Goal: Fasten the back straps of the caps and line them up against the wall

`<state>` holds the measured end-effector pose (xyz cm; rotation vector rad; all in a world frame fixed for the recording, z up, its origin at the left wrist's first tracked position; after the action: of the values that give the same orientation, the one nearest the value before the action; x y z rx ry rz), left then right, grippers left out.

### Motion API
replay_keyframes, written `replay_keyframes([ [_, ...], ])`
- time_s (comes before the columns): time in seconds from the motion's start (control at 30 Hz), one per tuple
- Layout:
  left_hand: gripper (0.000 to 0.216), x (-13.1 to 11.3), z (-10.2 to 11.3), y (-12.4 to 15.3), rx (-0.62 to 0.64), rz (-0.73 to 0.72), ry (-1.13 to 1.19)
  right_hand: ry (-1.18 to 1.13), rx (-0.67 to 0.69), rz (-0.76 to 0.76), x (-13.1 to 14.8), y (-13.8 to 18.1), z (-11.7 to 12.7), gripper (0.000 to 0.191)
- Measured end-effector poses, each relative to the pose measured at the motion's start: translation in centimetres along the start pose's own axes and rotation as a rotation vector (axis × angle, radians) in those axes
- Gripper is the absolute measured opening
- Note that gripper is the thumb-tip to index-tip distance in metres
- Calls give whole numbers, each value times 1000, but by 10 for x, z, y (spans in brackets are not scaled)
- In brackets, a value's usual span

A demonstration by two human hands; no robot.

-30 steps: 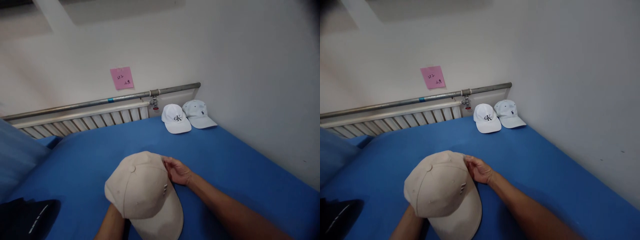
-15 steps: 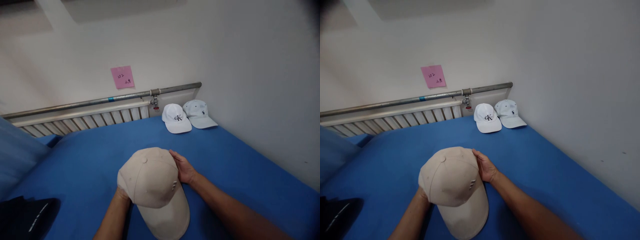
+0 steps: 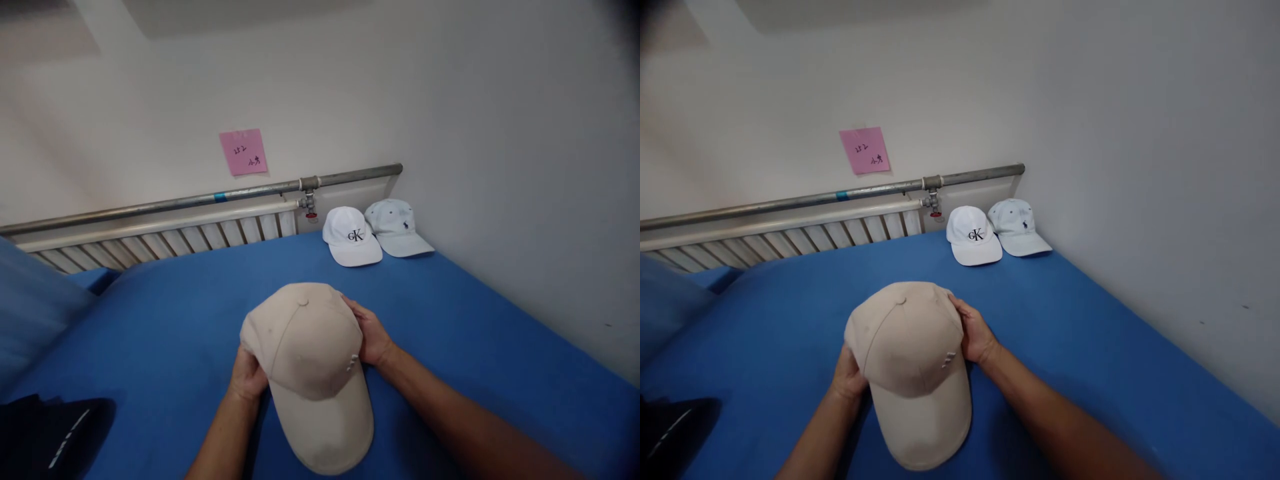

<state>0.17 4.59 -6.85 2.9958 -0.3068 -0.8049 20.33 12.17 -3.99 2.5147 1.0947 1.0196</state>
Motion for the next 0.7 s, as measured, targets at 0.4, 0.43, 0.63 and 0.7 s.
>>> replay_keyframes([
  [0.4,49,-10,-20,3,-387,-198,215,-11,-49,88,6,-2,-1,20],
  [0.43,47,-9,-22,3,-387,-183,207,-1,-46,91,7,-2,0,20],
  [0.63,35,-1,-21,3,-375,-43,91,68,28,118,9,0,-1,24],
  [0.7,31,0,-20,4,-365,-39,68,86,50,131,9,1,-2,25],
])
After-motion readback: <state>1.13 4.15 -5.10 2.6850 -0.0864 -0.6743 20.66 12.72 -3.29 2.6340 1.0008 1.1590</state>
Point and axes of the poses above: each hand's wrist, its own y-axis away from the middle knuckle, its own z-axis out of the back of the hand, x = y × z, the point moved 3 cm from there along -y, towards the middle knuckle, and after that the axes turned 6 degrees about -x, right-handed, at the moved point
